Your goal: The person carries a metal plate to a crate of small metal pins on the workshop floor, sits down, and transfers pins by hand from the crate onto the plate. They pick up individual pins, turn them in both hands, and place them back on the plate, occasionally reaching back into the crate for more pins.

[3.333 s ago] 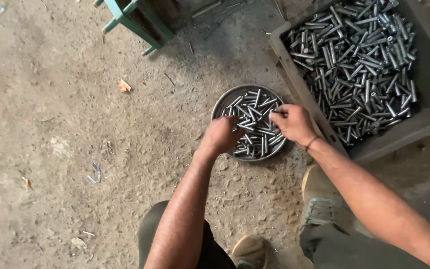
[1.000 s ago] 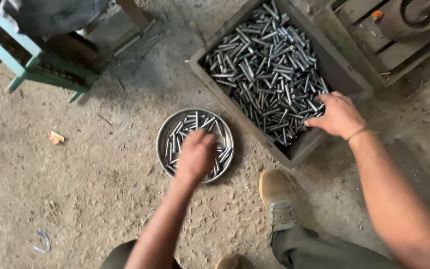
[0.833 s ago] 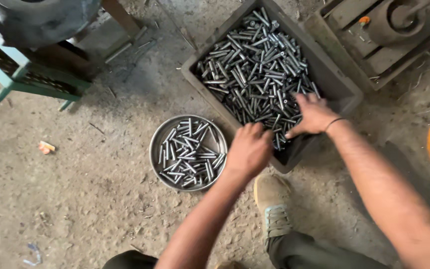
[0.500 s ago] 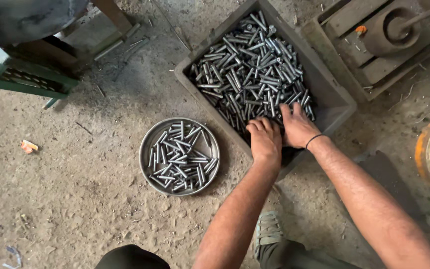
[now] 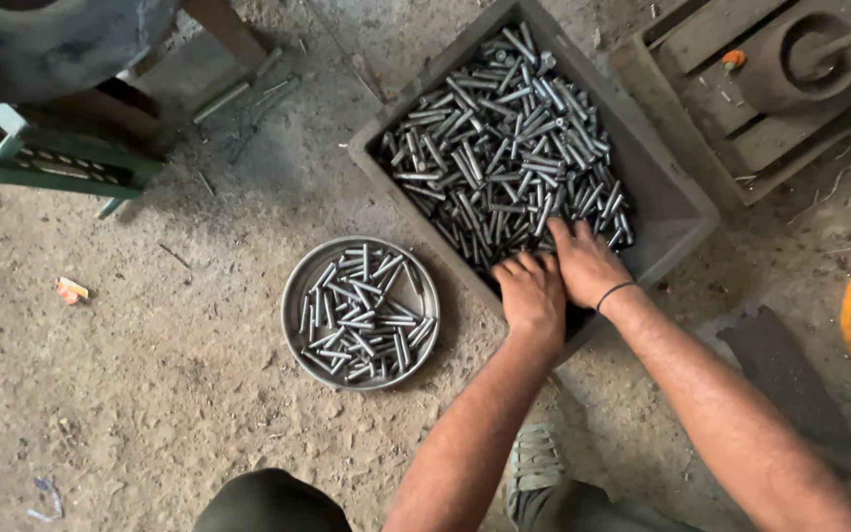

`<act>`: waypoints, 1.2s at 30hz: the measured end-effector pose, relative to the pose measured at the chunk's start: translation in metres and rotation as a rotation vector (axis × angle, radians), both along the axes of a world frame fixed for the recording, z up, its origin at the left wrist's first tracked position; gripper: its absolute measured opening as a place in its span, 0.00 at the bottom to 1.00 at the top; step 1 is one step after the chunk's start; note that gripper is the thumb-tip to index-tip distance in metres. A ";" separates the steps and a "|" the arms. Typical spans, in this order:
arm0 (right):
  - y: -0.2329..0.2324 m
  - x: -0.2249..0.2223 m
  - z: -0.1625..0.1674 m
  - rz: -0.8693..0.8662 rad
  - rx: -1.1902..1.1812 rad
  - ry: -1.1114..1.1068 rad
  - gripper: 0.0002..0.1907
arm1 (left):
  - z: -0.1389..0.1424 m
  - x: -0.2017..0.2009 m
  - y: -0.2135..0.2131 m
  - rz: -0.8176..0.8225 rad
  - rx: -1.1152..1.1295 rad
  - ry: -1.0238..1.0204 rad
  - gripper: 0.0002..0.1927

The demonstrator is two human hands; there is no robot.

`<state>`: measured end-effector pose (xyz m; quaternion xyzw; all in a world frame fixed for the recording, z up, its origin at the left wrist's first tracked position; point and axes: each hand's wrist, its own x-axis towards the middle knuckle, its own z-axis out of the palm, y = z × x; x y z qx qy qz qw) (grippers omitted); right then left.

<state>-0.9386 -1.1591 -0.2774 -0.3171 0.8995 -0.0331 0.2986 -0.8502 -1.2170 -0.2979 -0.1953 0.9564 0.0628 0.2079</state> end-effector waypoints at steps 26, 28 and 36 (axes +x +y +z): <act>0.005 -0.009 -0.024 0.034 -0.039 0.049 0.21 | -0.025 -0.017 -0.003 0.025 0.004 0.028 0.17; 0.004 -0.008 -0.024 0.016 -0.042 0.079 0.20 | -0.026 -0.019 -0.007 0.015 -0.005 0.033 0.16; 0.001 -0.011 -0.014 -0.026 -0.063 0.021 0.26 | -0.023 -0.021 -0.009 -0.007 -0.050 0.109 0.16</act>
